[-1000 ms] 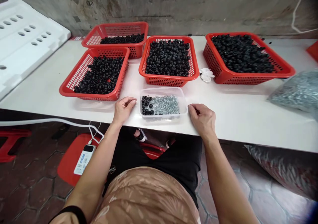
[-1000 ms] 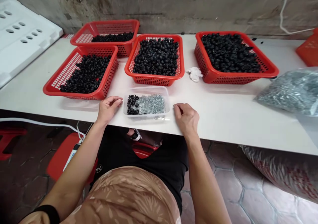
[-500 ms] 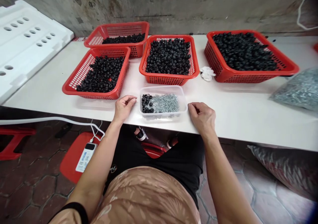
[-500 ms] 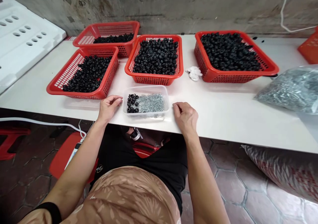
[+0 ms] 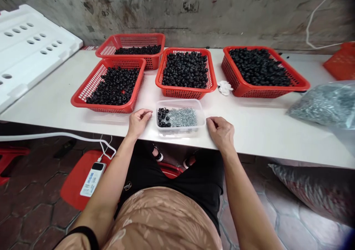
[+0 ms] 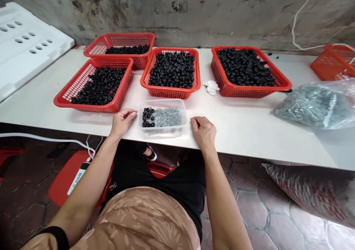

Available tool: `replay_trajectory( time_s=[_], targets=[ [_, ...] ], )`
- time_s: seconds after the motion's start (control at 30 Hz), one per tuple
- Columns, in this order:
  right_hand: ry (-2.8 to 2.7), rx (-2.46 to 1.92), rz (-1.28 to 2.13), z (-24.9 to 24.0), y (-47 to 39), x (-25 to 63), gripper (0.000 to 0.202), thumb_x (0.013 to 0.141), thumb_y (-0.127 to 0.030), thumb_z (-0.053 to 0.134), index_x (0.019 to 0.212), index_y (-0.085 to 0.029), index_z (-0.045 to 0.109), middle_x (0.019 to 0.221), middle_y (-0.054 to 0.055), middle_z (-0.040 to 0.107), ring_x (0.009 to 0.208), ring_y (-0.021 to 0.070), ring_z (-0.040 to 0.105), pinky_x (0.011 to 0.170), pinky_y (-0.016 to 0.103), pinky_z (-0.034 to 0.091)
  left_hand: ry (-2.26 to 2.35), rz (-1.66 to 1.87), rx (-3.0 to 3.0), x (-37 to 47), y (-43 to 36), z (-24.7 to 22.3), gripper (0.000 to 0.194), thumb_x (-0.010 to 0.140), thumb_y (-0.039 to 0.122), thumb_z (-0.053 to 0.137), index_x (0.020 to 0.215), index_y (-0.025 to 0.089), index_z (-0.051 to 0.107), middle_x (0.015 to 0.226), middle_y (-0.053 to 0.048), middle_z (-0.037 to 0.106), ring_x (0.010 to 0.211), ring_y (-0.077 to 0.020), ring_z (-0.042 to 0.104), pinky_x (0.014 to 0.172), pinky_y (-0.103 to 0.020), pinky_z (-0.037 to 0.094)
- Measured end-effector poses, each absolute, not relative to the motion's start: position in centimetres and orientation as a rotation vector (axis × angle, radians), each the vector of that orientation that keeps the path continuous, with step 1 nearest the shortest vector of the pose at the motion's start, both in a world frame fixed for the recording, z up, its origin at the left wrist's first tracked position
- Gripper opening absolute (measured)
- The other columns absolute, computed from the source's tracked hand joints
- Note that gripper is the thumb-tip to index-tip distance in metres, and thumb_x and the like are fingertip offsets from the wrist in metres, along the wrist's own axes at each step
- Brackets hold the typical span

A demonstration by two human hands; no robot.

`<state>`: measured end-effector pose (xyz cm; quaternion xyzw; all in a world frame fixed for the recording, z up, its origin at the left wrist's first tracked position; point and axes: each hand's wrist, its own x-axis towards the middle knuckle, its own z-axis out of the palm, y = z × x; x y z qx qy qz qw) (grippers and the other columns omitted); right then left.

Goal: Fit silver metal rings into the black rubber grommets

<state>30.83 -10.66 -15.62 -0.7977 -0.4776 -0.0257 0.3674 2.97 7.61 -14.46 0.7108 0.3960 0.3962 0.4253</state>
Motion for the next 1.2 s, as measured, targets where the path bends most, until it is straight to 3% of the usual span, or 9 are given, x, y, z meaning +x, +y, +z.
replay_trajectory(
  time_s=[0.47,0.77,0.97,1.2],
  targets=[
    [-1.242,-2.106,-0.067,-15.2,-10.6,30.7,0.039,0.088,-0.042,0.046,0.087,-0.015,0.074,0.089,0.014,0.074,0.08,0.0257,0.066,0.075,0.037,0.048,0.971,0.976,1.776,2.8,7.5,-14.9,0.023,0.084,0.034,0.063,0.092,0.016,0.075,0.078,-0.005,0.074,0.068,-0.0169,0.064,0.064,-0.026,0.047],
    [-1.25,-2.03,-0.07,-15.4,-10.9,30.9,0.035,0.088,-0.043,0.052,0.087,-0.017,0.074,0.089,0.014,0.075,0.078,0.0272,0.069,0.071,0.038,0.051,0.984,0.968,1.797,2.7,6.9,-14.5,0.021,0.084,0.018,0.055,0.094,0.018,0.074,0.088,-0.005,0.076,0.079,-0.0185,0.071,0.071,-0.026,0.051],
    [-1.053,-1.897,-0.061,-13.5,-10.6,30.2,0.03,0.09,-0.045,0.059,0.097,-0.019,0.073,0.09,0.01,0.074,0.066,0.023,0.063,0.065,0.037,0.052,1.006,0.954,1.83,2.6,6.7,-14.1,0.028,0.08,0.008,0.051,0.092,0.019,0.074,0.086,-0.004,0.075,0.08,-0.0177,0.07,0.073,-0.027,0.052],
    [-1.661,-1.798,0.09,-8.9,-4.9,24.9,0.022,0.094,-0.034,0.054,0.091,-0.024,0.073,0.088,0.006,0.074,0.075,0.0217,0.066,0.071,0.034,0.045,1.054,0.99,1.768,2.9,6.4,-13.6,0.02,0.085,0.018,0.055,0.091,0.02,0.074,0.091,-0.005,0.075,0.083,-0.0191,0.069,0.074,-0.028,0.052]
  ],
)
